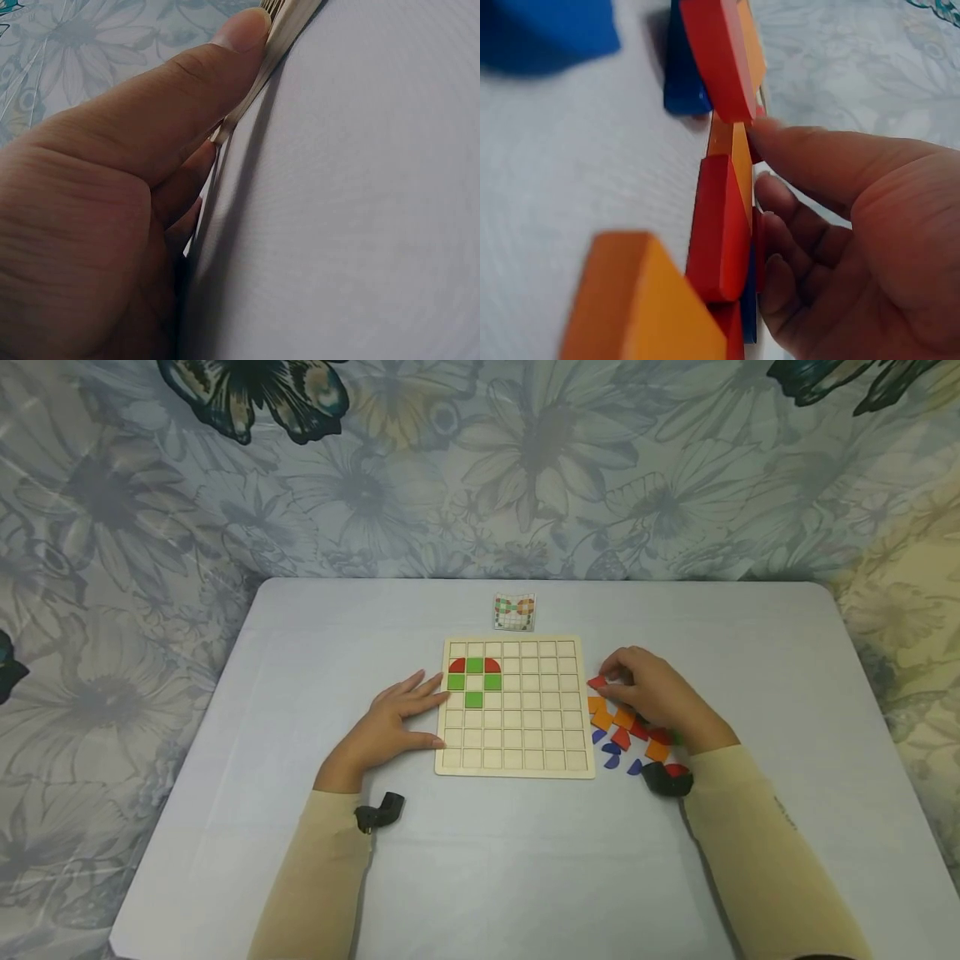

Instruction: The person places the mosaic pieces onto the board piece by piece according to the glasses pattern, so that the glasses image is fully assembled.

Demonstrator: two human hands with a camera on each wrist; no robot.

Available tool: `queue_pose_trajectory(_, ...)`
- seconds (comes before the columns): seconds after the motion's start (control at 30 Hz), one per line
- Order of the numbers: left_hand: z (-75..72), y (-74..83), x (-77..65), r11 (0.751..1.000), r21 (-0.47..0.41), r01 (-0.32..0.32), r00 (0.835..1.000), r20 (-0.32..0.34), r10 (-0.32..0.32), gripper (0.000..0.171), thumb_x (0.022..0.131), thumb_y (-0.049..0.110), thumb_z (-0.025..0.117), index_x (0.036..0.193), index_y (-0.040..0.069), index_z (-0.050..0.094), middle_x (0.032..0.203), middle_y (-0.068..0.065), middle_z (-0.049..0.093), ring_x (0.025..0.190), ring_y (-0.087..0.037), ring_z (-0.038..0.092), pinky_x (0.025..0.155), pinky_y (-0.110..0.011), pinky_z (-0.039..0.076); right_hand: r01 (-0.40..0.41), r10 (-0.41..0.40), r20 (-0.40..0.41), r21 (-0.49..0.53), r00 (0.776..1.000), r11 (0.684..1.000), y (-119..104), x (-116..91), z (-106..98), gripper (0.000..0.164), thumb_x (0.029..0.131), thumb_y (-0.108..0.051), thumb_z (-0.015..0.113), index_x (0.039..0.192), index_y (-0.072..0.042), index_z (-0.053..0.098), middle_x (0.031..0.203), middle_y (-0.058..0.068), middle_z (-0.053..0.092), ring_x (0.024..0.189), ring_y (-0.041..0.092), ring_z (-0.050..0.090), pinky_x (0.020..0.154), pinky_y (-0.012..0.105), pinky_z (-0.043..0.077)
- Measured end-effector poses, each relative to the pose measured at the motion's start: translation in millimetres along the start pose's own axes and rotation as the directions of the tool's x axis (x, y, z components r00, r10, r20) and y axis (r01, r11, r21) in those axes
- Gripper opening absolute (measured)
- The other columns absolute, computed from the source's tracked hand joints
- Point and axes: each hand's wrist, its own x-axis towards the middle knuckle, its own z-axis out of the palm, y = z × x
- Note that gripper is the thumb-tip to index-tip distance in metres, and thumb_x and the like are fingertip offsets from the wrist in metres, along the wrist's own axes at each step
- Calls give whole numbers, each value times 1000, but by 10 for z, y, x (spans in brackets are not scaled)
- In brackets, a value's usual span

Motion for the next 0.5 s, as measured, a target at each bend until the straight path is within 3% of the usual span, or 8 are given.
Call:
queue_pose_trajectory(0.23, 0, 2, 1, 1000, -3, -3, 1000, -2, 3, 86, 84, 40, 96, 160, 22, 58, 172, 14, 32, 164, -14, 11, 131, -51, 5, -51, 52, -33, 52, 998, 997, -61, -34, 56, 20, 106, -19, 76, 121, -8, 67, 104, 13, 66, 97, 32, 58, 85, 44, 55)
queue_pose_trajectory(0.5, 4, -13, 2, 1000, 0, -13, 1000, 0, 13, 87, 85, 40, 96, 160, 22, 58, 172, 14, 32, 164, -14, 11, 131, -52, 5, 45, -26, -134, 142, 991, 989, -189, -54, 146, 19, 106, -16, 75, 123, -8, 73, 114, 12, 71, 98, 31, 62, 89, 45, 55)
